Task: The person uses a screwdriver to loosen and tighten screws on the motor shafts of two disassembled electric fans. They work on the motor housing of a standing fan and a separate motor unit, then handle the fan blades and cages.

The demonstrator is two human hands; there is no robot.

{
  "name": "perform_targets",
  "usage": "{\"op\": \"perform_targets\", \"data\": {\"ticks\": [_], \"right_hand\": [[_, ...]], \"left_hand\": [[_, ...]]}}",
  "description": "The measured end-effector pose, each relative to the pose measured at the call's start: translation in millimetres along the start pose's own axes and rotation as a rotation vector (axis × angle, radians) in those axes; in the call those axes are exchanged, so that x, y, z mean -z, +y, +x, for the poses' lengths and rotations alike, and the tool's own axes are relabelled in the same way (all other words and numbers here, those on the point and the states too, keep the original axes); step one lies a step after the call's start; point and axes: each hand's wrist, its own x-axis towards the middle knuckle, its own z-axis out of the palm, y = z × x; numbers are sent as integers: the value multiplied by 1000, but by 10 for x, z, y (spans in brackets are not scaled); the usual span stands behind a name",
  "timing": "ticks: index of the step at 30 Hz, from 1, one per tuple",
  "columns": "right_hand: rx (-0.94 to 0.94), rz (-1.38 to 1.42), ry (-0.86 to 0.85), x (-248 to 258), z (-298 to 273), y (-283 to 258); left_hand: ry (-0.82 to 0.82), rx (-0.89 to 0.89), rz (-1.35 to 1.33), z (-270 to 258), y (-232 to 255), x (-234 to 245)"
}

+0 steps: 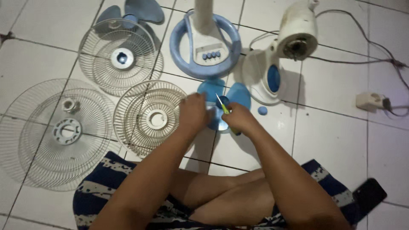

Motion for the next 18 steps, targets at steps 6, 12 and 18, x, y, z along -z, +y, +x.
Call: {"op": "perform_targets", "data": {"ticks": [6,12,18], "right_hand": [[-151,102,-122,659,-88,143],[-342,152,-99,1059,-145,606],[-312,329,125,692,147,1117]], "left_hand": [[-245,-418,219,-245,245,-403],[-375,-378,296,-252,204,-552],[-361,-258,324,-249,297,-373]]}}
